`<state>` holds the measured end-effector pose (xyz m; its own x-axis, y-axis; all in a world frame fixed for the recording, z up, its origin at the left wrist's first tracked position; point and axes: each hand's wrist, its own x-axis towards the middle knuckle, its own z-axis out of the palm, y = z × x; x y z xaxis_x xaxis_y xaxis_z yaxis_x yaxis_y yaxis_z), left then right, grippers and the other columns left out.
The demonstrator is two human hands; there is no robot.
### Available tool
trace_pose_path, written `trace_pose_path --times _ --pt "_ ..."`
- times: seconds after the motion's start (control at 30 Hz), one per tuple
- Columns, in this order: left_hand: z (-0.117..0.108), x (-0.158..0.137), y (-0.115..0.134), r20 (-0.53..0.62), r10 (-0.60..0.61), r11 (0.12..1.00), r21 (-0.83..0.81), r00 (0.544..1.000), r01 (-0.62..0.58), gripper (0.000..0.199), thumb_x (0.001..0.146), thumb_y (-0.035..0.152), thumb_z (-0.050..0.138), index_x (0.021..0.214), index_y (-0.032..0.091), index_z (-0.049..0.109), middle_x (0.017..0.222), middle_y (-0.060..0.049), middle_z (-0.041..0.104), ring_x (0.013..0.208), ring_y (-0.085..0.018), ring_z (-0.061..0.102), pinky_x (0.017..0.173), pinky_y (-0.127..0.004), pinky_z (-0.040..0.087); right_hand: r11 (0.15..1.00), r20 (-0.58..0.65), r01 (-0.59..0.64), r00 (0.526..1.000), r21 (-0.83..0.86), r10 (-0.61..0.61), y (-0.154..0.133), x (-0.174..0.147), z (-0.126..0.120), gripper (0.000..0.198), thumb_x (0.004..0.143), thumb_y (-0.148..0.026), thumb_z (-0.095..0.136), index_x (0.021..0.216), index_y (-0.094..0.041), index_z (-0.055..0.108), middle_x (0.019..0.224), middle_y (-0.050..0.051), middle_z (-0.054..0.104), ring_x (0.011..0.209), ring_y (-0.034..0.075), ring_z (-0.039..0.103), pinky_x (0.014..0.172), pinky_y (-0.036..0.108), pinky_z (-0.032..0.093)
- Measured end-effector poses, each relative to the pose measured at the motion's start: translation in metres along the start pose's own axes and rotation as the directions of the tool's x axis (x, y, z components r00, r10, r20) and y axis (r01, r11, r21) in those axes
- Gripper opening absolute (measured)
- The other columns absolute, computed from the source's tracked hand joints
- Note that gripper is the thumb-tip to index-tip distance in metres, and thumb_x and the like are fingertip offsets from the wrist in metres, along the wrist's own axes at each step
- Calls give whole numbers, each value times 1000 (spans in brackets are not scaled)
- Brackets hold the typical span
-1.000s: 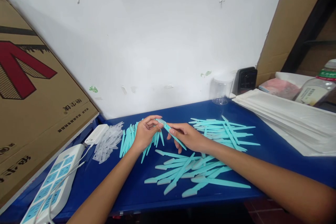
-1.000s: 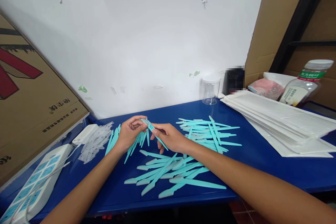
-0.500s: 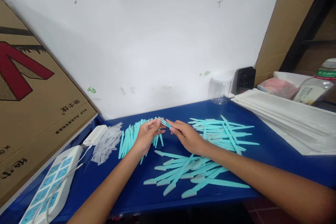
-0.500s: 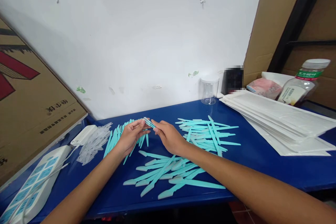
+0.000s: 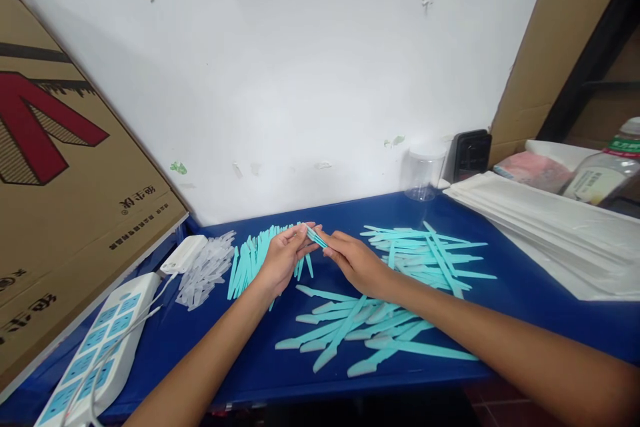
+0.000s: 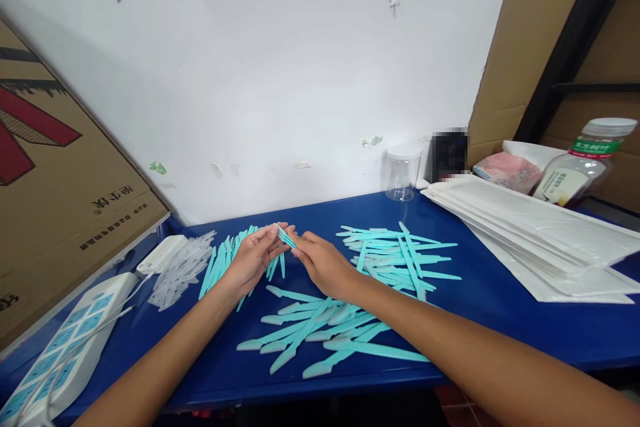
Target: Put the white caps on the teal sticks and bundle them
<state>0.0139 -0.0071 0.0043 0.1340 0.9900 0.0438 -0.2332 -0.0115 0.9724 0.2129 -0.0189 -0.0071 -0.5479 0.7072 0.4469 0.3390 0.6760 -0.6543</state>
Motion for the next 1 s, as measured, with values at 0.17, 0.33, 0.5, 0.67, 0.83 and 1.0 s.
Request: trace_pose_path --times 0.17,0.33,0.5,0.67,0.83,1.0 --pt "3 -2 0 -60 34 999 22 998 -33 49 86 40 77 128 18 65 112 -14 77 107 -25 72 93 -39 57 1000 -3 16 1000 -20 -16 1 0 0 47 108 -30 36 155 -30 40 91 4 52 81 19 51 76 32 43" --pt "5 -2 0 -74 56 997 47 996 -53 49 84 43 78 124 16 68 114 -15 76 104 -25 73 90 -37 59 999 -7 22 1000 -36 -22 1 -1 -1 47 108 -29 36 155 -30 40 95 5 55 82 19 53 75 32 43" --pt "1 2 -1 -97 80 995 75 992 -73 49 82 43 80 121 14 70 112 -16 77 104 -27 73 89 -38 60 1000 7 7 1000 -22 -6 0 -1 0 47 108 -31 38 154 -26 41 95 6 59 81 20 55 75 33 45" --pt "-6 6 4 -139 106 992 79 985 -96 49 82 40 80 120 11 69 111 -19 76 102 -29 74 88 -38 60 946 80 -220 975 238 207 2 1 0 53 107 -40 40 155 -17 35 105 8 70 60 13 57 62 29 46" --pt "-14 7 11 -188 143 987 97 972 -126 50 81 38 82 120 10 68 112 -19 76 101 -30 75 83 -36 61 957 192 -215 965 195 178 1 1 -6 45 106 -45 38 83 -17 64 73 2 69 57 12 54 58 26 40" --pt "-22 12 12 -237 177 982 101 955 -157 51 80 38 82 119 10 68 111 -19 76 96 -28 76 79 -33 61 923 269 -307 932 233 242 1 2 -9 41 105 -47 40 84 -18 58 61 -2 57 53 13 49 54 25 38"
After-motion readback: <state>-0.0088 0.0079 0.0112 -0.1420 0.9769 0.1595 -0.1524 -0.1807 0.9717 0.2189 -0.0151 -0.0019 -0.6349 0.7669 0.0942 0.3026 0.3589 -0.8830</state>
